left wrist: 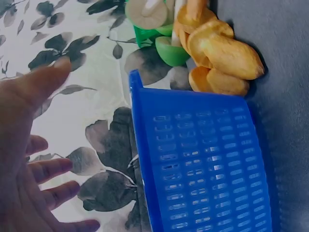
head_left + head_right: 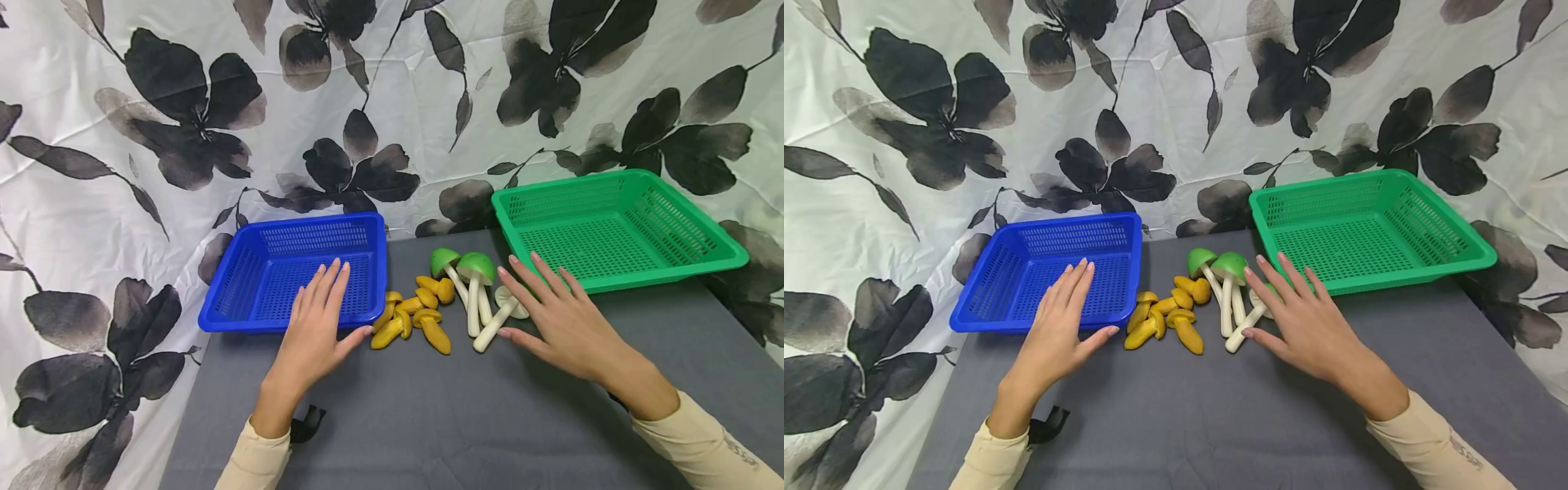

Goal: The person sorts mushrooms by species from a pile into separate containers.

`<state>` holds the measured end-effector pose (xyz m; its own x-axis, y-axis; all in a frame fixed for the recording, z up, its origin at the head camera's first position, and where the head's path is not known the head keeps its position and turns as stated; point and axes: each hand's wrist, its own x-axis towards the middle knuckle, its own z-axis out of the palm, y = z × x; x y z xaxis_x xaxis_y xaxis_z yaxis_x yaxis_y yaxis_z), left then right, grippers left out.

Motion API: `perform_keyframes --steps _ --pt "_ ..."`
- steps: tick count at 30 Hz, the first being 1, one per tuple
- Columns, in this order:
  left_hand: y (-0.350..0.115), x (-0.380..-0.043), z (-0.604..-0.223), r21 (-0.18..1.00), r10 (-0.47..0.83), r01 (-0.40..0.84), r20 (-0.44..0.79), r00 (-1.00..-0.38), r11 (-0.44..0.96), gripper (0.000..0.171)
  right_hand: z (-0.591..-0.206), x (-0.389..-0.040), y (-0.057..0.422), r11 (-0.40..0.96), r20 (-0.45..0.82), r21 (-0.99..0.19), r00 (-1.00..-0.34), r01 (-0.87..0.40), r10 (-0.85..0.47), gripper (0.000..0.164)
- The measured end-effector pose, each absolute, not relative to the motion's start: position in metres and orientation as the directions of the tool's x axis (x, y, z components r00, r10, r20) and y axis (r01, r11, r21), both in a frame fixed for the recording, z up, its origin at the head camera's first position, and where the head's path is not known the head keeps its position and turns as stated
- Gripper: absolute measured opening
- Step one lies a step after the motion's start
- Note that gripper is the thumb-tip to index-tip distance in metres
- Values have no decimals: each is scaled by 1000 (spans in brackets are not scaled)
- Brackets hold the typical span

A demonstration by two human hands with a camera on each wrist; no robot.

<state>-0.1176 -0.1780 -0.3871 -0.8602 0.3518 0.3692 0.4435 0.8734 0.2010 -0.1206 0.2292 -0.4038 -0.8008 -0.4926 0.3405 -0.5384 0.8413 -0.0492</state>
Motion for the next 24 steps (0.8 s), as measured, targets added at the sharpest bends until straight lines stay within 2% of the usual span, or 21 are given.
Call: perform_keyframes --steps 6,12,18,24 --pt "-182 -114 -382 389 280 481 470 -837 785 90 -401 -123 223 812 430 -137 -773 -567 -467 87" --pt "-187 -109 -381 625 83 419 494 -866 659 61 -397 -123 218 793 465 -279 -799 -541 -381 73" --pt "-197 -104 -384 852 -78 306 371 -925 426 41 -393 -124 214 707 446 -442 -819 -552 -361 66" --pt "-208 -96 -386 931 -153 175 233 -960 320 38 -391 -122 212 652 318 -593 -881 -472 -349 63"
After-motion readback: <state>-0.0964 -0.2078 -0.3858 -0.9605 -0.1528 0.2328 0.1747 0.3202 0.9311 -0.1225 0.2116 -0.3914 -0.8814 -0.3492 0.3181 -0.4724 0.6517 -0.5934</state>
